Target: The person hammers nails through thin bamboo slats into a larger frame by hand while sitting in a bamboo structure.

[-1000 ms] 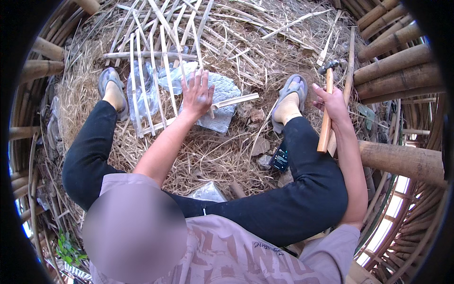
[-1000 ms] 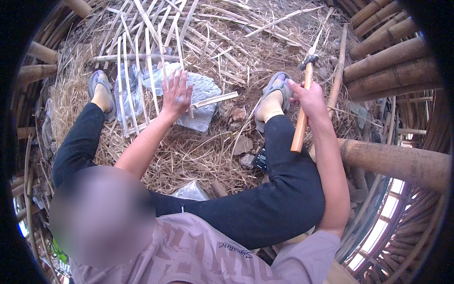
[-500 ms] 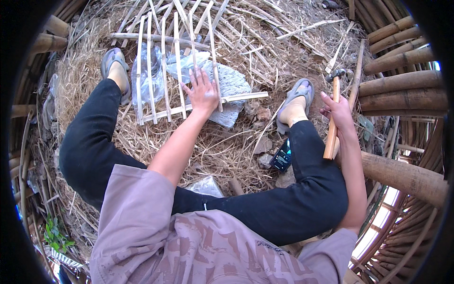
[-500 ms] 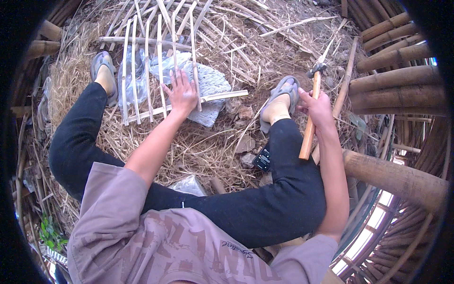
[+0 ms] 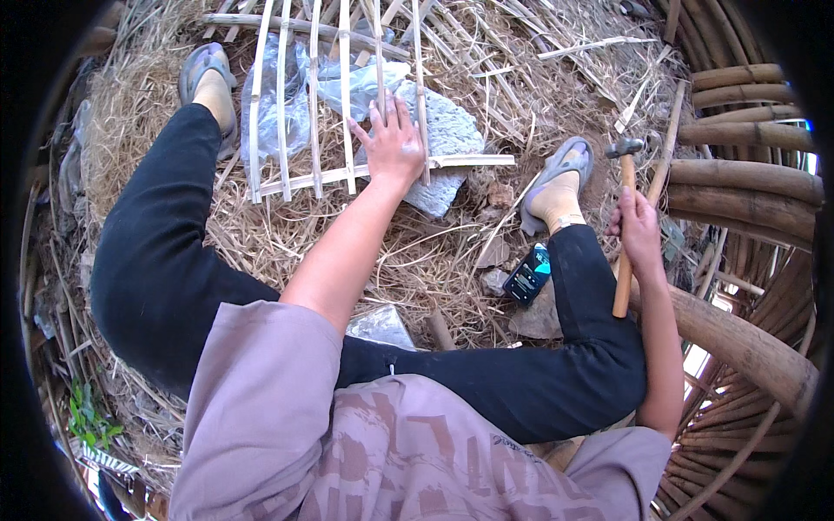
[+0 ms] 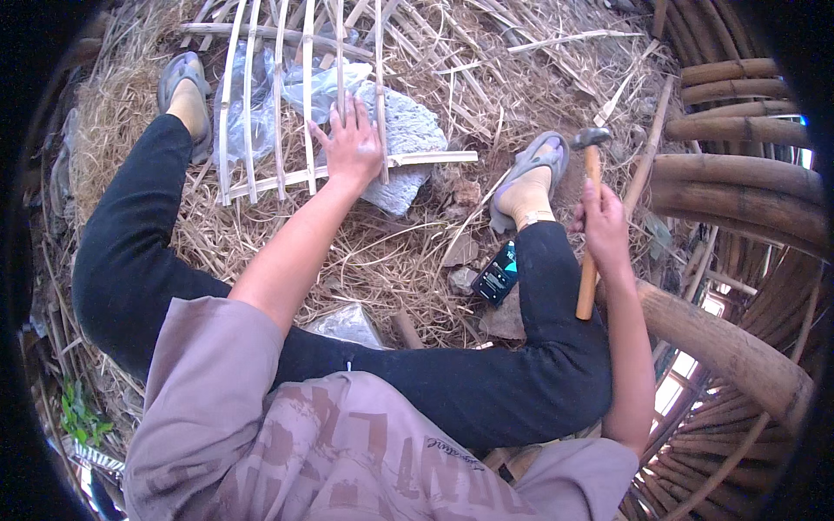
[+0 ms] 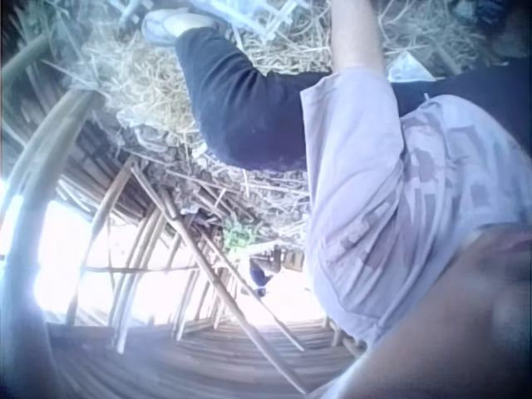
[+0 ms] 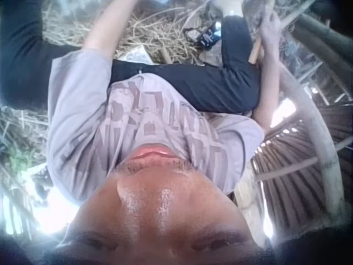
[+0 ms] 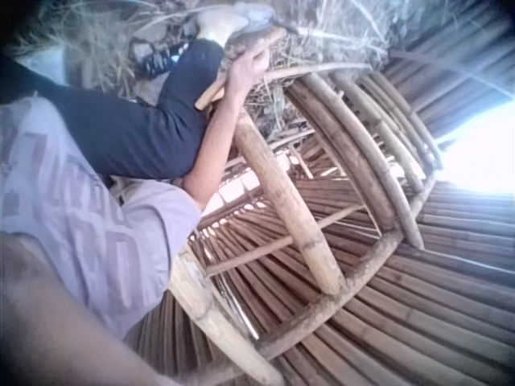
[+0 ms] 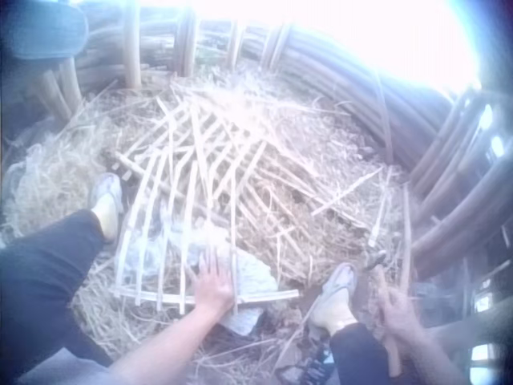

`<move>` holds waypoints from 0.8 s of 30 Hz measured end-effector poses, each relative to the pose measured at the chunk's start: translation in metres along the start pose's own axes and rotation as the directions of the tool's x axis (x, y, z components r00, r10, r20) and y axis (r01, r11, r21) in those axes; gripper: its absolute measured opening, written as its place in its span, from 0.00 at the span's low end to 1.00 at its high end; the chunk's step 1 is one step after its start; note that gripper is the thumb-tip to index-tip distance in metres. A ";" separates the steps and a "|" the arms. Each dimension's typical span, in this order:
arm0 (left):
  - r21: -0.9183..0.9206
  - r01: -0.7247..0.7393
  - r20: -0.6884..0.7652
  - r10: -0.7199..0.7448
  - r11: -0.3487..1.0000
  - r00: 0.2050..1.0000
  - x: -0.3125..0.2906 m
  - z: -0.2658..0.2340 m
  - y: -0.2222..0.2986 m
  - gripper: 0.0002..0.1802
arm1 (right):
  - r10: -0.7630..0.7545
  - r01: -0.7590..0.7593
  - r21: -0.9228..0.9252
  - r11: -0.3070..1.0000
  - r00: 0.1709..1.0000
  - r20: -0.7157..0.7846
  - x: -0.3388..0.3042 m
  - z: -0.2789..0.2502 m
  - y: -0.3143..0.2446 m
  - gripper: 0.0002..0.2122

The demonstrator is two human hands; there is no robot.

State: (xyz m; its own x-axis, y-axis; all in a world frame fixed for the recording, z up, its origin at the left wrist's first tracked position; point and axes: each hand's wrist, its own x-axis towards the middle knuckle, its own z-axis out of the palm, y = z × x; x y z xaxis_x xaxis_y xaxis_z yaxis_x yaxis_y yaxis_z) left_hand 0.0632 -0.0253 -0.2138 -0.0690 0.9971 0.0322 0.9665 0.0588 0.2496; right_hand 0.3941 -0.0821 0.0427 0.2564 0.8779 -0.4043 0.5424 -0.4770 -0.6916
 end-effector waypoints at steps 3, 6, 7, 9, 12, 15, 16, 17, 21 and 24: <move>0.001 0.002 0.014 -0.002 1.000 1.000 -0.001 0.001 -0.001 0.37 | 0.012 0.003 -0.217 0.976 0.998 0.068 -0.011 0.024 -0.002 0.14; -0.009 0.002 0.056 -0.001 1.000 0.998 0.000 0.002 0.008 0.37 | -0.004 0.077 -0.459 0.885 0.987 0.158 -0.017 0.056 -0.006 0.14; -0.018 -0.006 0.074 0.007 1.000 0.997 0.000 0.004 0.012 0.37 | -0.031 0.104 -0.412 0.905 0.983 0.179 -0.019 0.067 -0.010 0.16; -0.024 -0.012 0.003 0.012 1.000 1.000 0.001 0.009 0.008 0.35 | -0.040 0.117 -0.393 0.912 0.979 0.197 -0.023 0.084 -0.030 0.15; -0.029 -0.018 -0.043 0.017 0.999 0.999 0.001 0.002 0.001 0.34 | 0.001 0.043 -0.202 0.978 0.977 0.214 -0.032 0.078 -0.058 0.15; -0.031 -0.018 -0.023 0.018 0.999 1.000 0.000 -0.002 0.001 0.34 | -0.090 0.119 -0.163 0.979 0.980 0.177 -0.038 0.045 -0.074 0.15; -0.044 -0.028 -0.025 0.027 0.999 0.999 0.001 0.000 0.005 0.34 | -0.086 0.114 -0.171 0.979 0.983 0.163 -0.039 0.032 -0.075 0.15; -0.046 -0.030 -0.032 0.028 0.998 0.999 0.001 0.001 0.005 0.35 | -0.104 0.119 -0.119 0.986 0.987 0.122 -0.036 0.018 -0.073 0.14; -0.026 -0.028 -0.054 0.027 0.999 0.998 -0.001 0.001 0.005 0.35 | -0.094 0.093 0.037 0.995 0.996 0.009 -0.035 -0.004 -0.064 0.13; -0.019 -0.028 -0.073 0.027 0.999 0.997 -0.001 0.002 0.003 0.35 | -0.024 0.028 0.118 0.993 0.999 -0.036 -0.040 0.008 -0.066 0.13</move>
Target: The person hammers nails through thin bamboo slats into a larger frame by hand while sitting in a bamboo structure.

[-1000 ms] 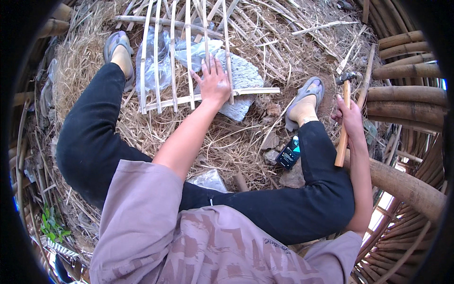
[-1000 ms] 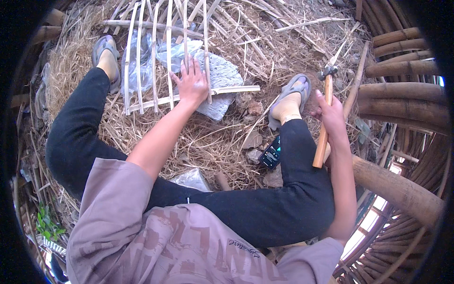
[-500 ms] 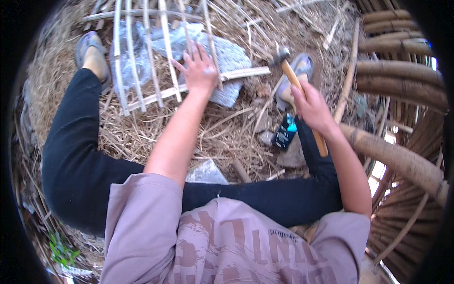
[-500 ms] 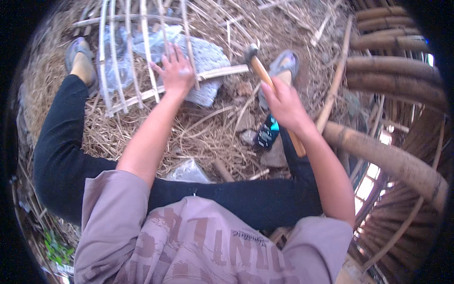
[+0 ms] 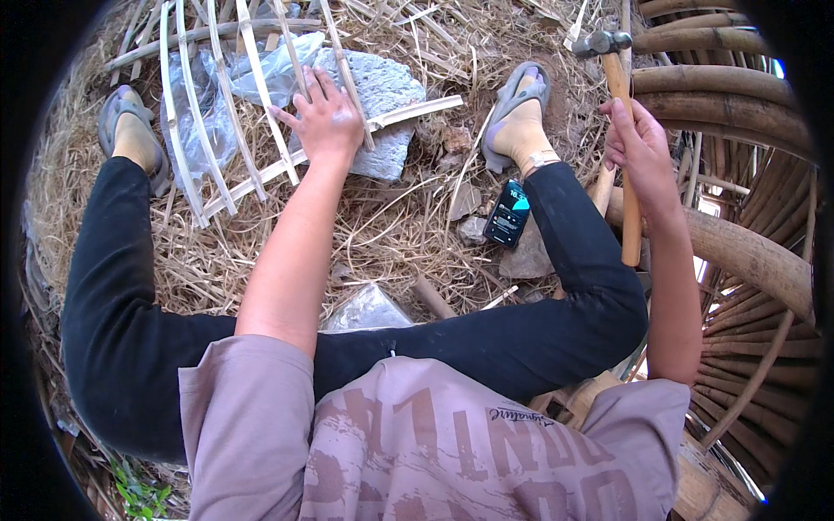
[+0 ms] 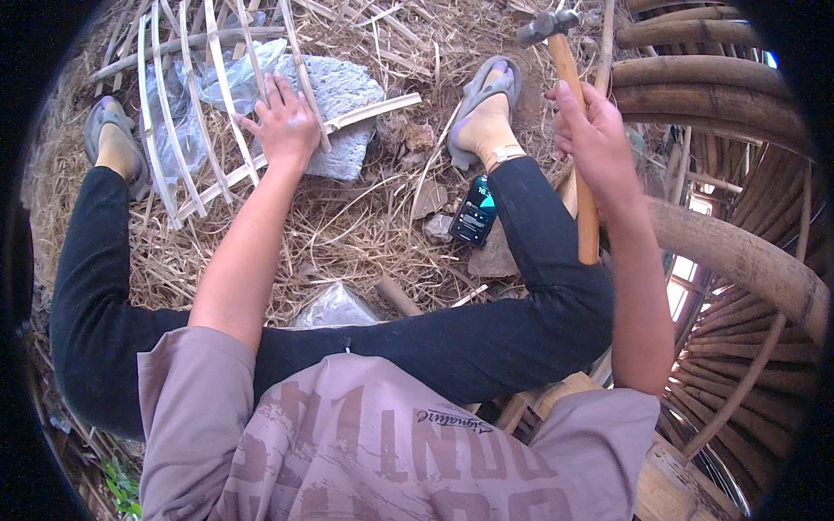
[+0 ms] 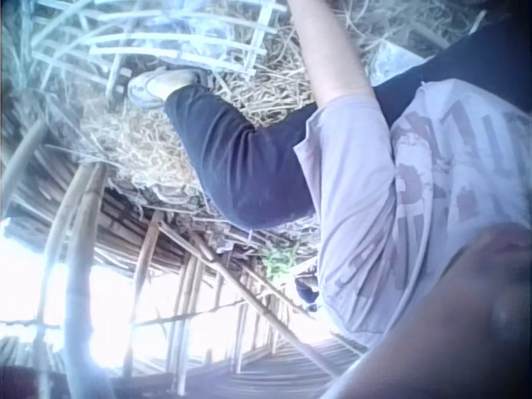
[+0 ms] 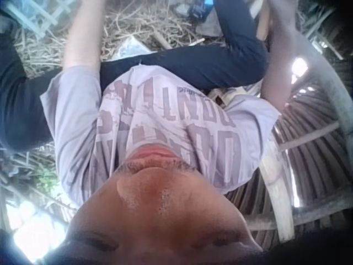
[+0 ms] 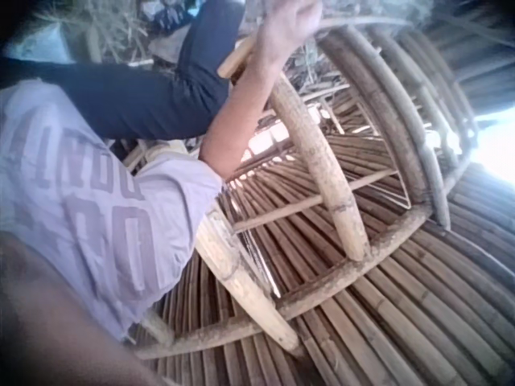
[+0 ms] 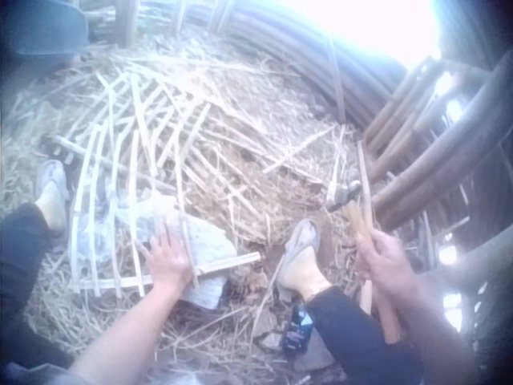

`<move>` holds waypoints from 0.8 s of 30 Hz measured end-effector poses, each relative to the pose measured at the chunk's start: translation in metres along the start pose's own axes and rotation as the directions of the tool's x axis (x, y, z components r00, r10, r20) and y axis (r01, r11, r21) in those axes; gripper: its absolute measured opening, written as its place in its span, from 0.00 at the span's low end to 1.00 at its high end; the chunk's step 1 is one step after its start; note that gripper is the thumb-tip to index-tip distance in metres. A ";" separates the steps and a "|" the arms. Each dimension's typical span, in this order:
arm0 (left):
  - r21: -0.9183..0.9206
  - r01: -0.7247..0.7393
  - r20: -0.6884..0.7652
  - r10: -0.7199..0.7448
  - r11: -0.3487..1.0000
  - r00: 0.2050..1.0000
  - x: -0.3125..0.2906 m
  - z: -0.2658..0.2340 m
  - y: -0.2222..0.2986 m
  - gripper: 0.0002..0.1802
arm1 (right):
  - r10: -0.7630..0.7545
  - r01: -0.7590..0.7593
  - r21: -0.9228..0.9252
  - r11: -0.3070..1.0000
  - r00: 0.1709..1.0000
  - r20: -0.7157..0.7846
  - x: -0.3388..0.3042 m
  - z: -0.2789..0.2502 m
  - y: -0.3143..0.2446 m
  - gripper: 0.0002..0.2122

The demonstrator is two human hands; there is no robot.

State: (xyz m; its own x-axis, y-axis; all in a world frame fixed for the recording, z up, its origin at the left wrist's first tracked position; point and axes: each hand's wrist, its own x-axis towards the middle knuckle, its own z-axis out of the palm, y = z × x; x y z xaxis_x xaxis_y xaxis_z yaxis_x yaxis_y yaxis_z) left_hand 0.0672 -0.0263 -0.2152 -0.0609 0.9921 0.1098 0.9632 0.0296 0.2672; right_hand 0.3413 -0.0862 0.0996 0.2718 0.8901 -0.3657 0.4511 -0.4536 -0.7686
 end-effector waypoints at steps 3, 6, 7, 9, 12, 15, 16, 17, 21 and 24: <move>0.001 0.000 0.006 0.000 1.000 1.000 0.000 -0.003 -0.001 0.34 | 0.003 -0.002 0.029 1.000 1.000 -0.025 -0.005 0.015 0.007 0.11; -0.008 -0.007 0.013 0.007 1.000 1.000 -0.001 -0.006 0.002 0.34 | -0.019 0.020 0.040 0.999 1.000 -0.020 0.000 0.026 0.024 0.09; -0.009 -0.010 0.007 0.010 1.000 1.000 0.001 -0.005 0.002 0.33 | -0.016 0.017 0.060 0.998 1.000 -0.014 0.004 0.034 0.031 0.08; -0.050 -0.024 -0.048 0.022 0.998 0.999 0.003 0.003 0.000 0.33 | -0.028 0.027 0.099 0.995 1.000 0.011 0.016 0.047 0.046 0.09; -0.077 -0.048 -0.102 0.041 0.996 0.994 0.004 0.004 0.002 0.32 | -0.020 0.010 0.168 0.986 0.998 0.053 0.037 0.057 0.060 0.09; -0.110 -0.022 -0.058 0.016 0.994 0.998 0.004 -0.001 -0.004 0.32 | -0.144 0.144 -0.041 0.989 0.990 -0.003 0.064 0.079 0.077 0.12; -0.097 -0.009 -0.066 0.003 0.995 0.998 0.003 -0.001 -0.007 0.32 | -0.229 0.211 -0.191 0.959 0.970 -0.080 0.073 0.090 0.086 0.13; -0.095 -0.018 -0.053 0.013 0.995 0.999 0.003 0.001 -0.005 0.32 | -0.335 0.294 -0.310 0.904 0.938 -0.087 0.083 0.097 0.098 0.13; -0.123 0.007 0.004 -0.006 0.992 1.000 0.000 0.001 0.000 0.34 | -0.547 0.405 -0.591 0.697 0.834 -0.074 0.119 0.136 0.128 0.12; -0.150 0.018 -0.004 -0.018 0.989 1.000 0.001 -0.004 0.000 0.34 | -0.644 0.449 -0.678 0.582 0.764 -0.047 0.141 0.163 0.137 0.13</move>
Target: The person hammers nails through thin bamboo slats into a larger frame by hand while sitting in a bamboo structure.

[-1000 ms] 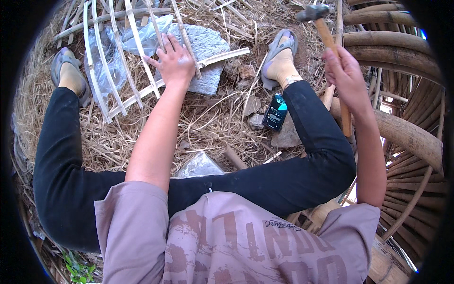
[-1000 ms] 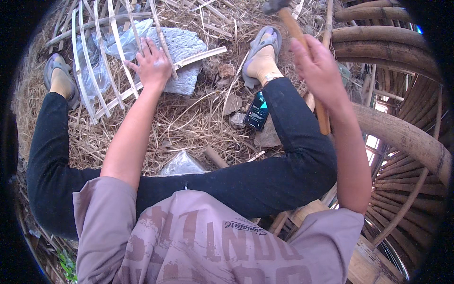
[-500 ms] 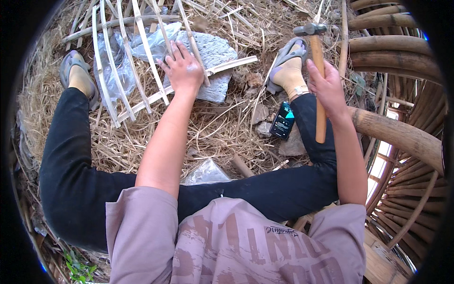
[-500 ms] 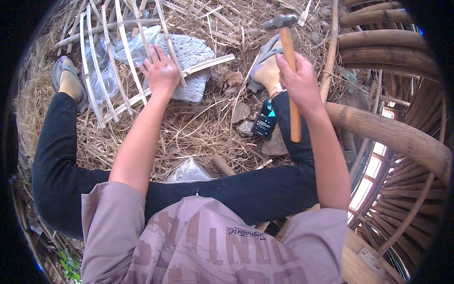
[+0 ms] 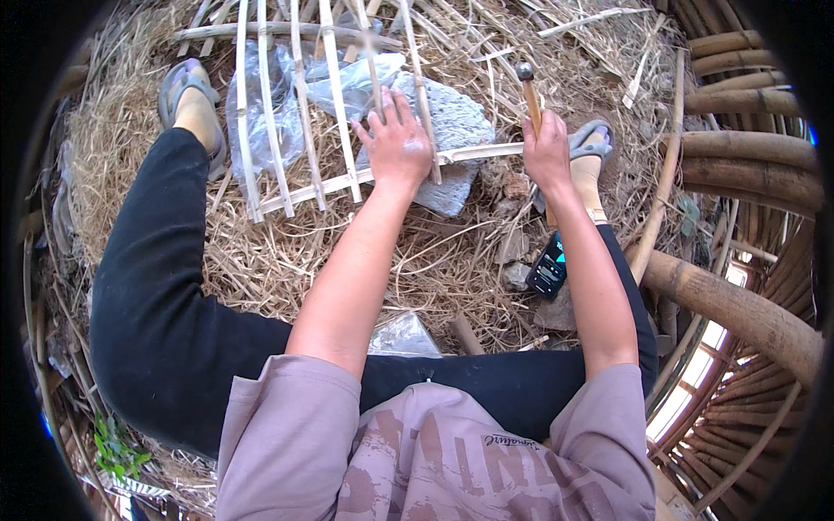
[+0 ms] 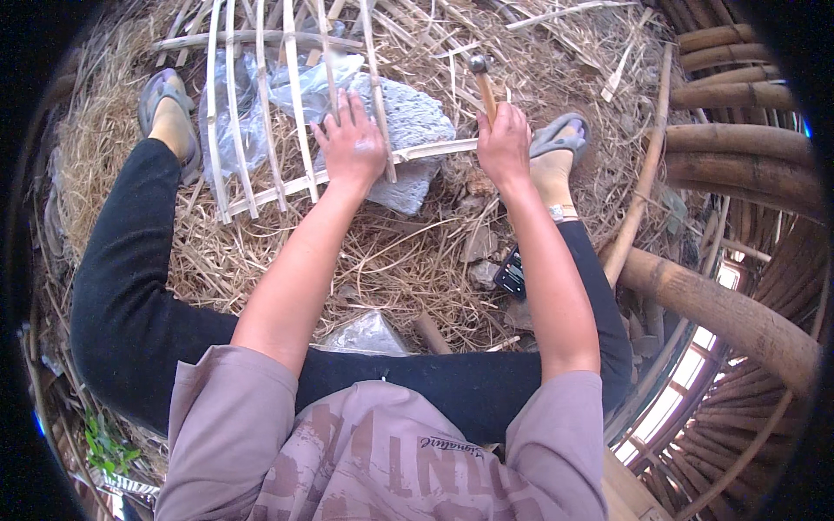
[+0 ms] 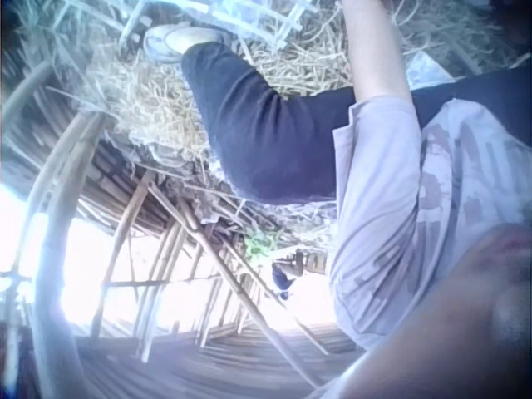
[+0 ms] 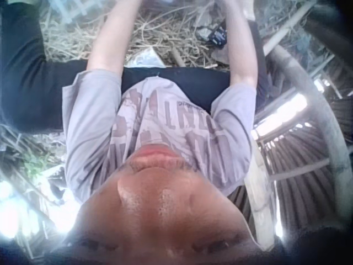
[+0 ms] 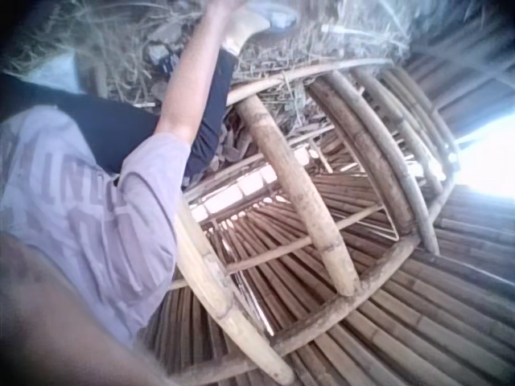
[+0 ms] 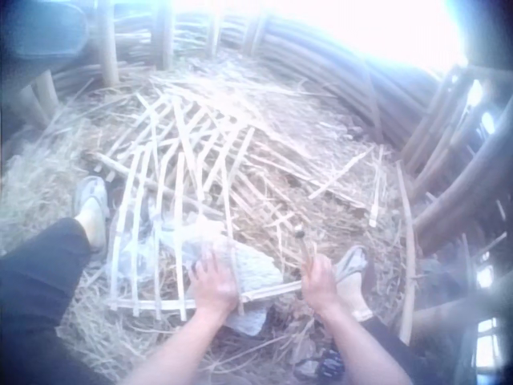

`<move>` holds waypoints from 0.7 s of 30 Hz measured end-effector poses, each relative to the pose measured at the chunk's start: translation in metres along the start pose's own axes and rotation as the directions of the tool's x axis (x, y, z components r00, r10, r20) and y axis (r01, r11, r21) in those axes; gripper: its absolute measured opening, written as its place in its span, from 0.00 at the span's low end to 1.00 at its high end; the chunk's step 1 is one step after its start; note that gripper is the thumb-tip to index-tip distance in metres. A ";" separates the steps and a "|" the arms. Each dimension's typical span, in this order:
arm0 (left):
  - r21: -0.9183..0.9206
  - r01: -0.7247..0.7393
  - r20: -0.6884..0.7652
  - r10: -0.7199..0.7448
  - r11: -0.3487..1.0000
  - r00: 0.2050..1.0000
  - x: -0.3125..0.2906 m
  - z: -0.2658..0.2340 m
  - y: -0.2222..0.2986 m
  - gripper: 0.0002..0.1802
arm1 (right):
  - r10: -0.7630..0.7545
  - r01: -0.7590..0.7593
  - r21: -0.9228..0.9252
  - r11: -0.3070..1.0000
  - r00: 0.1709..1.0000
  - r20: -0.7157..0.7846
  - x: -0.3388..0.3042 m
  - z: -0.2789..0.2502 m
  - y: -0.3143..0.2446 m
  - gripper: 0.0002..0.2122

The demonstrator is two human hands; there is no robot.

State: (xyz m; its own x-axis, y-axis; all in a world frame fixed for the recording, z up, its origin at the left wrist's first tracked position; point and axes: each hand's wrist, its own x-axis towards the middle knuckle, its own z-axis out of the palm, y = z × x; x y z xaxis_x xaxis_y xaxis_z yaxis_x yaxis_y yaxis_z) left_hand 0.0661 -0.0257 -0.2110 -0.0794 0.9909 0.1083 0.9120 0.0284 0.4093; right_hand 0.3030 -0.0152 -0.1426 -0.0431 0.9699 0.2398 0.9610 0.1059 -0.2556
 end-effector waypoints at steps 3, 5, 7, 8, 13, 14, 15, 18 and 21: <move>-0.010 0.001 -0.038 -0.001 1.000 0.999 0.001 -0.001 -0.002 0.34 | 0.090 -0.091 0.001 0.996 0.990 0.112 0.004 0.019 -0.007 0.13; -0.041 -0.005 -0.046 0.003 0.999 0.999 -0.001 -0.001 -0.003 0.35 | 0.184 -0.182 -0.026 0.983 0.973 0.142 0.004 0.025 -0.014 0.15; -0.124 0.014 -0.102 -0.027 0.992 0.994 0.000 -0.001 -0.007 0.36 | 0.265 -0.264 -0.037 0.964 0.940 0.216 0.004 0.029 -0.018 0.16; -0.214 0.021 -0.151 -0.054 0.977 0.987 -0.001 -0.001 -0.008 0.36 | 0.350 -0.347 -0.063 0.936 0.892 0.284 0.004 0.031 -0.020 0.16; -0.447 0.261 -0.045 -0.313 0.856 0.949 0.008 -0.008 -0.001 0.36 | 0.392 -0.386 -0.074 0.919 0.886 0.246 0.002 0.034 -0.016 0.16; -0.443 0.263 -0.051 -0.317 0.857 0.947 0.009 -0.008 -0.005 0.36 | 0.386 -0.381 -0.067 0.922 0.889 0.249 0.000 0.036 -0.020 0.16; -0.447 0.302 -0.013 -0.343 0.842 0.939 0.012 -0.009 -0.010 0.32 | 0.384 -0.378 -0.073 0.923 0.891 0.242 -0.002 0.037 -0.024 0.16; -0.449 0.315 -0.018 -0.361 0.836 0.933 0.013 -0.004 -0.016 0.25 | 0.352 -0.349 -0.053 0.936 0.915 0.199 -0.006 0.043 -0.024 0.14; -0.449 0.279 -0.087 -0.352 0.849 0.932 0.009 -0.006 -0.013 0.21 | 0.350 -0.349 -0.034 0.937 0.922 0.166 -0.011 0.045 -0.025 0.13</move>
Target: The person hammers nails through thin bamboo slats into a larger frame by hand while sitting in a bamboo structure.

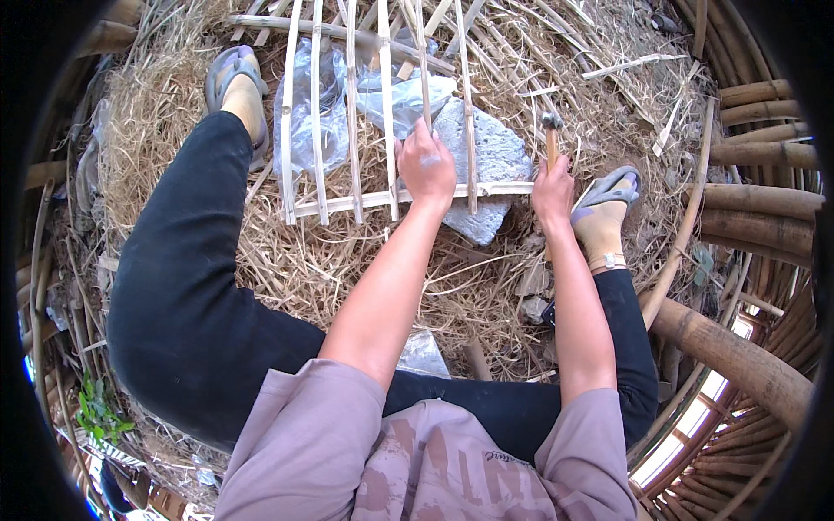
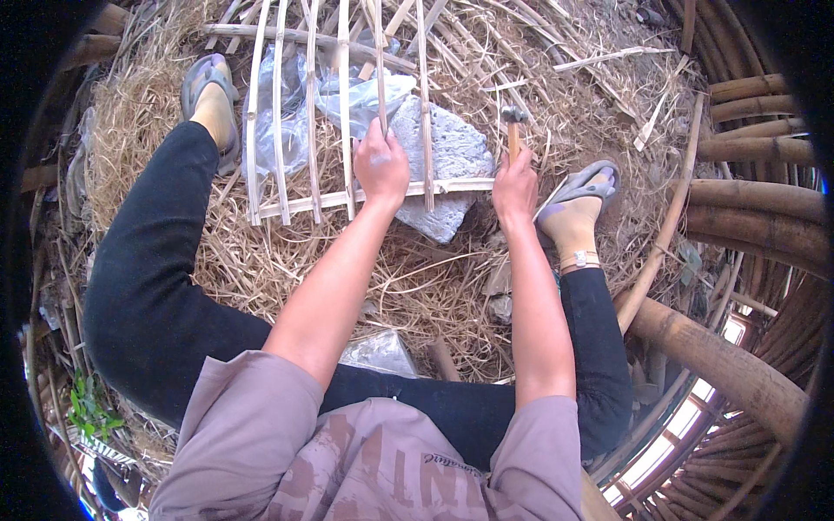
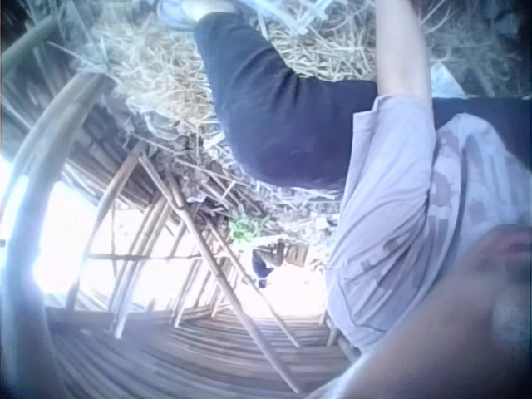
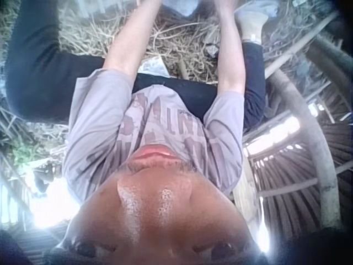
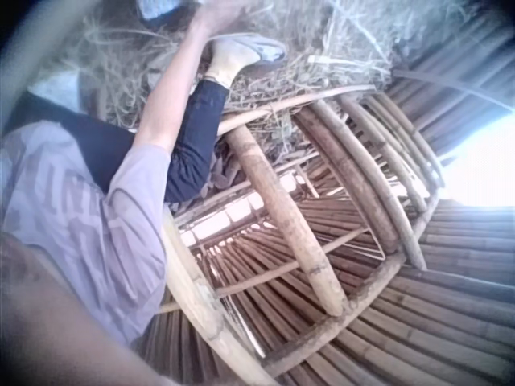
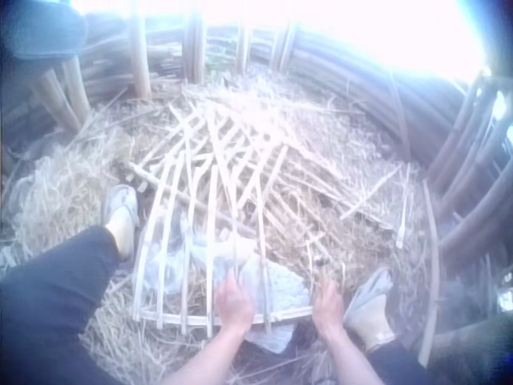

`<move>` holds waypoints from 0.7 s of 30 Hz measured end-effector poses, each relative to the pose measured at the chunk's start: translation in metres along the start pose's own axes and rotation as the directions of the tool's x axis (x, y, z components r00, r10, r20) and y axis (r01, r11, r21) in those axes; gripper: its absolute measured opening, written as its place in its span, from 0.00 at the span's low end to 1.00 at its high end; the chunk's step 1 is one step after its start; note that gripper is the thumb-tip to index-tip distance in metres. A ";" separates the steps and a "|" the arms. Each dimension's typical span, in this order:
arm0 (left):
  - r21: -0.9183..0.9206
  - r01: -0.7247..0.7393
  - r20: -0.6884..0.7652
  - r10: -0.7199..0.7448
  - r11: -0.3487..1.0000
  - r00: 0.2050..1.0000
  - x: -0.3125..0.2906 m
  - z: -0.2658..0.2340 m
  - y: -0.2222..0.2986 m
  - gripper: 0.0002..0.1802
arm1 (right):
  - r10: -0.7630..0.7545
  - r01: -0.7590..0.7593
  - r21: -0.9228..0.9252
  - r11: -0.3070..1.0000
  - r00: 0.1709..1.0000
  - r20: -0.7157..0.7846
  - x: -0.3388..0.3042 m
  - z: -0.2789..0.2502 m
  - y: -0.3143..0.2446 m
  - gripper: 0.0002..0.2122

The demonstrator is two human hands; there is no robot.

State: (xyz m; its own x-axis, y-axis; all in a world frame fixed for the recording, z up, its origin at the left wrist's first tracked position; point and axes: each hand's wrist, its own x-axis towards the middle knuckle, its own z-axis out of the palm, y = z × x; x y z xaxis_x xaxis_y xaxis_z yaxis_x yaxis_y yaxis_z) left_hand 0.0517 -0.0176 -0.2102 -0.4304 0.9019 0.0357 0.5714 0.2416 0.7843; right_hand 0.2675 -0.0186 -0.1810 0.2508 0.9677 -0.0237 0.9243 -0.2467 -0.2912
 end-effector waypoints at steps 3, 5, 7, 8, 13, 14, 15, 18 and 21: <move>0.006 -0.042 -0.039 0.042 0.999 0.998 -0.001 0.000 0.002 0.21 | 0.009 -0.008 0.030 1.000 0.999 -0.031 -0.004 -0.002 0.000 0.14; 0.032 -0.107 -0.061 0.109 0.994 0.992 -0.001 0.001 0.001 0.22 | -0.016 0.019 0.046 0.999 0.998 -0.065 -0.009 -0.004 -0.001 0.14; 0.032 -0.138 -0.056 0.139 0.990 0.989 0.000 0.001 0.000 0.21 | -0.037 0.043 0.059 0.997 0.994 -0.099 -0.012 -0.007 -0.002 0.14; 0.030 -0.170 -0.052 0.171 0.985 0.984 0.001 0.001 0.000 0.21 | 0.010 -0.004 0.073 0.997 0.996 -0.089 -0.014 -0.008 -0.003 0.13; 0.005 -0.246 -0.046 0.246 0.969 0.968 0.008 0.004 0.018 0.20 | 0.002 0.012 0.086 0.996 0.988 -0.155 -0.016 -0.006 0.017 0.12; 0.059 -0.276 -0.038 0.279 0.959 0.960 0.009 0.005 0.020 0.20 | 0.030 -0.017 0.088 0.996 0.989 -0.147 -0.016 -0.005 0.019 0.13; 0.057 -0.278 -0.032 0.280 0.959 0.959 0.012 0.009 0.019 0.20 | 0.058 -0.046 0.089 0.995 0.989 -0.139 -0.017 -0.004 0.020 0.13; 0.037 -0.344 0.137 0.336 0.938 0.932 0.019 0.015 0.013 0.25 | 0.099 -0.091 0.067 0.994 0.986 -0.133 -0.020 -0.001 0.026 0.13; 0.117 -0.422 0.096 0.412 0.899 0.906 0.020 0.022 0.005 0.29 | 0.140 -0.134 0.068 0.989 0.984 -0.106 -0.021 -0.001 0.020 0.14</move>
State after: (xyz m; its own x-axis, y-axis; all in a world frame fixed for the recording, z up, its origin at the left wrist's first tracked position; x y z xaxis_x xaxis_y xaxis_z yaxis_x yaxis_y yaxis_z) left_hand 0.0616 0.0095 -0.2190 -0.0870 0.9513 0.2959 0.7769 -0.1211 0.6178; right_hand 0.2806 -0.0435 -0.1854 0.4072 0.9126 0.0371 0.8607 -0.3698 -0.3500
